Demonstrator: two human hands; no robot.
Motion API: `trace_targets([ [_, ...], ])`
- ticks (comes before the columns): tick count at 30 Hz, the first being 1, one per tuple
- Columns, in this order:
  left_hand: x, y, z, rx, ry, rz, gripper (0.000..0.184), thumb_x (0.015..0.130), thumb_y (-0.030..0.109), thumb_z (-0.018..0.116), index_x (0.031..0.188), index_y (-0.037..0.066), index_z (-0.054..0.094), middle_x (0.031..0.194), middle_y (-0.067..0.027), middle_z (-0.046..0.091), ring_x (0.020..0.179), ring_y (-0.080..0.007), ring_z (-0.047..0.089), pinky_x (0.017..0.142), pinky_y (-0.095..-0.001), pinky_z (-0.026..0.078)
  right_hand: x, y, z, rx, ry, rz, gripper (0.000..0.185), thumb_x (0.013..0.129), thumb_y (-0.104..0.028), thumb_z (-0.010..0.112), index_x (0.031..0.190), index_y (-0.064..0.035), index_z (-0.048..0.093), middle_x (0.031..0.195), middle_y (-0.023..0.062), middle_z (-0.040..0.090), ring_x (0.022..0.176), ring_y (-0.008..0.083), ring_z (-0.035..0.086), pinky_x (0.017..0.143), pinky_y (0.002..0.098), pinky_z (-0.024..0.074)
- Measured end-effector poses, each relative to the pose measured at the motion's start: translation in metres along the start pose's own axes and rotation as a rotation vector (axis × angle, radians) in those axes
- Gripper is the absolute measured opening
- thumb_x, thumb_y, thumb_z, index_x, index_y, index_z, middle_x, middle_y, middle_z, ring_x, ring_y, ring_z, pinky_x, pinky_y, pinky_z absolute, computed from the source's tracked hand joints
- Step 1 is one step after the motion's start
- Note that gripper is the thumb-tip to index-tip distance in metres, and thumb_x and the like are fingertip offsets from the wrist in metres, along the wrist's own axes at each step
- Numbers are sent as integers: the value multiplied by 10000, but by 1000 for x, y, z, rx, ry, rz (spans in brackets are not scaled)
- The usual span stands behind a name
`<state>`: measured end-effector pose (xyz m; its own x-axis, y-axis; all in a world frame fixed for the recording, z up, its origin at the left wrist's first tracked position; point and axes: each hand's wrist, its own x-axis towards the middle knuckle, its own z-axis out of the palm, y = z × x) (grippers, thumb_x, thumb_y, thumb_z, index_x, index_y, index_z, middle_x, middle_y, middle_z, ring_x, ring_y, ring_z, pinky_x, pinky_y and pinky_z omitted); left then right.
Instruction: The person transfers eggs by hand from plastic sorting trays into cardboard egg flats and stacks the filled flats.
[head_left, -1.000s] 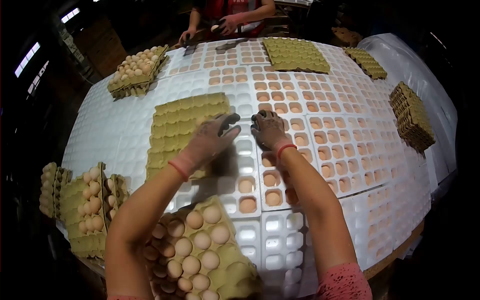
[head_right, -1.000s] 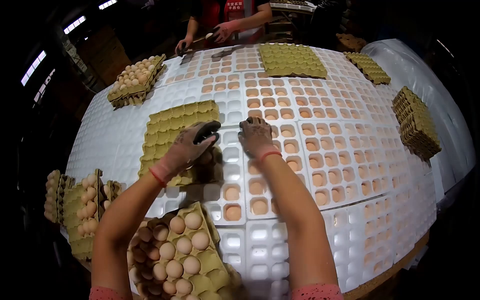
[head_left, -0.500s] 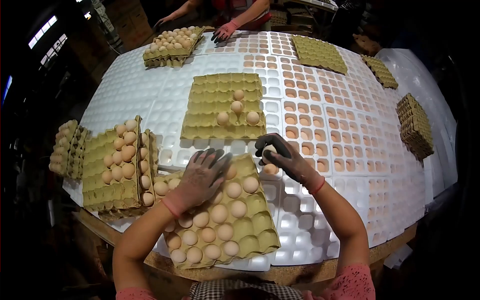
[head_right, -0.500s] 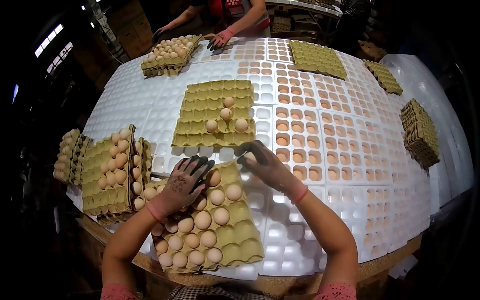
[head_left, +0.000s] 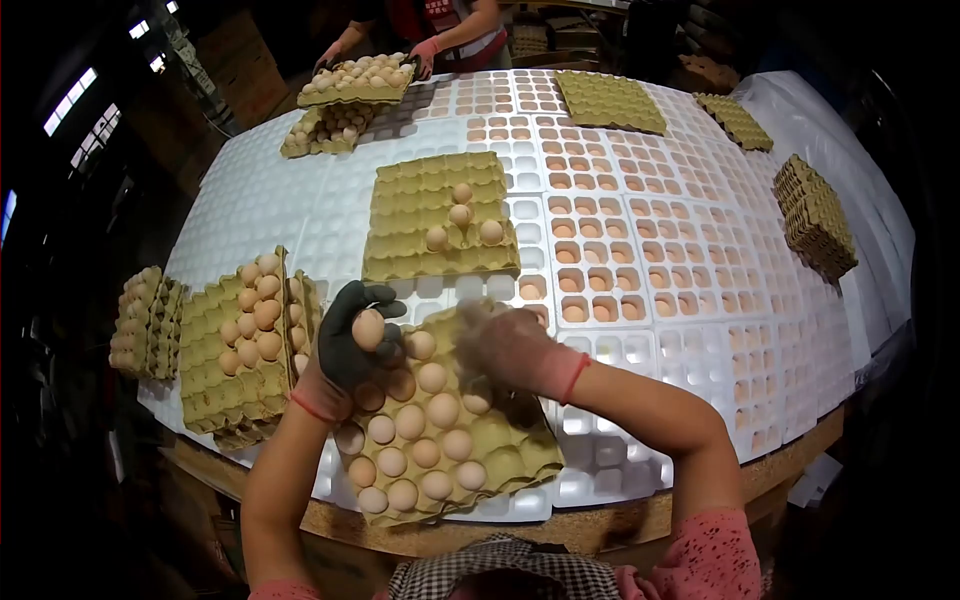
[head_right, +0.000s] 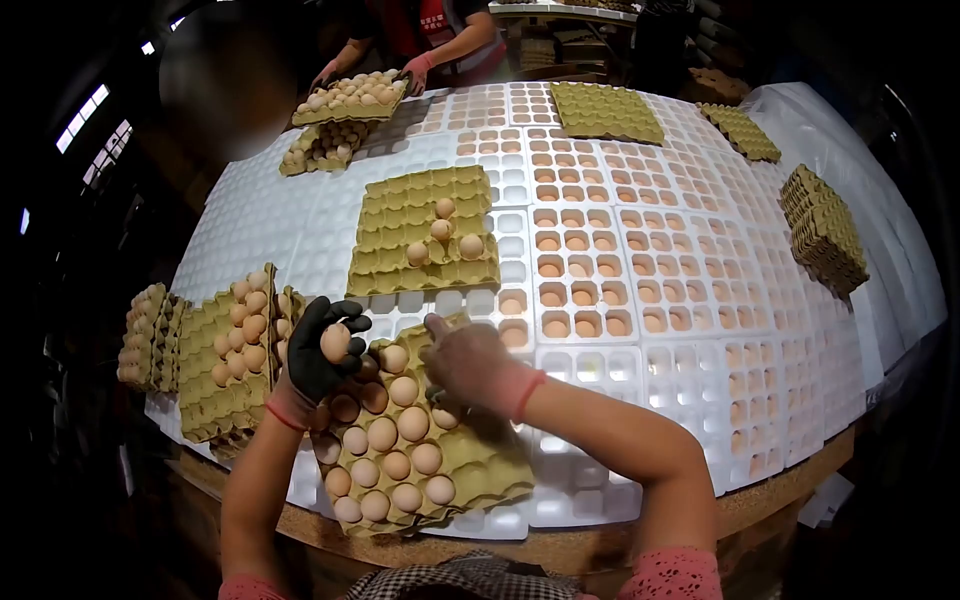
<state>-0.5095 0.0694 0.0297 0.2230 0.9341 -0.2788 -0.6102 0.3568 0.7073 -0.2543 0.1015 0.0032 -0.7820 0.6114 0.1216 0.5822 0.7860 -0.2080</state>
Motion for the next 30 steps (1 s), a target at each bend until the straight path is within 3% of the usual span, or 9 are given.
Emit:
trace_targets([
  [3,0,5,21,826,56,64,327,1005,265,493,1199,30,612,1034,-72,655,775,-127,591,651,-268,495,9,-17,-10,-168,-226,-61,387,769,-342,711,1024,-51,692,1108,127,634,822,276,679,611,342,504],
  [12,186,6,-11,740,189,653,359,993,199,542,1322,59,510,1105,-22,553,977,-127,526,891,-289,459,-94,5,-13,909,363,336,516,750,-222,796,1222,-109,621,1227,135,584,951,294,668,844,382,536],
  [16,256,-1,-68,1489,174,788,426,935,171,594,1328,46,490,1399,-179,398,1244,-326,424,1045,-394,378,-171,38,-5,734,487,589,483,764,-220,787,1202,-94,629,1196,137,607,992,318,656,872,393,528],
  [17,239,1,-39,1359,209,698,451,922,170,605,1335,38,481,1441,-193,351,1278,-361,386,1068,-403,355,-187,58,7,657,529,625,487,760,-247,793,1194,-99,628,1166,143,626,1010,334,645,866,414,529],
  [18,239,1,-51,1658,65,957,469,941,202,592,1352,17,460,1411,-169,402,1261,-332,418,1064,-365,354,-198,68,-1,572,472,694,489,771,-301,778,1195,-108,628,1147,147,637,1027,335,637,858,419,530],
  [25,92,10,42,871,113,390,448,978,130,555,1400,37,436,1379,-48,467,1164,-177,476,1020,-275,417,-173,94,7,232,109,850,489,834,-413,678,1222,-124,605,1118,99,663,990,303,660,865,417,513],
  [27,43,15,36,979,128,393,460,980,73,538,1423,43,419,1370,-31,471,1199,-148,460,1055,-279,401,-153,84,3,500,437,674,436,870,-305,665,1256,-125,574,1196,149,614,1103,330,609,900,431,489],
  [29,7,12,19,831,131,374,459,981,64,532,1426,39,418,1364,-36,476,1185,-145,475,1047,-272,408,-138,87,79,188,831,528,377,881,-285,660,1208,-113,583,1211,184,582,1100,366,592,906,456,484],
  [30,-10,9,14,798,185,351,455,981,61,533,1422,32,422,1356,-36,482,1174,-140,487,1034,-267,421,-130,94,113,163,690,566,367,867,-268,659,1190,-110,587,1215,186,565,1129,379,554,932,473,462],
])
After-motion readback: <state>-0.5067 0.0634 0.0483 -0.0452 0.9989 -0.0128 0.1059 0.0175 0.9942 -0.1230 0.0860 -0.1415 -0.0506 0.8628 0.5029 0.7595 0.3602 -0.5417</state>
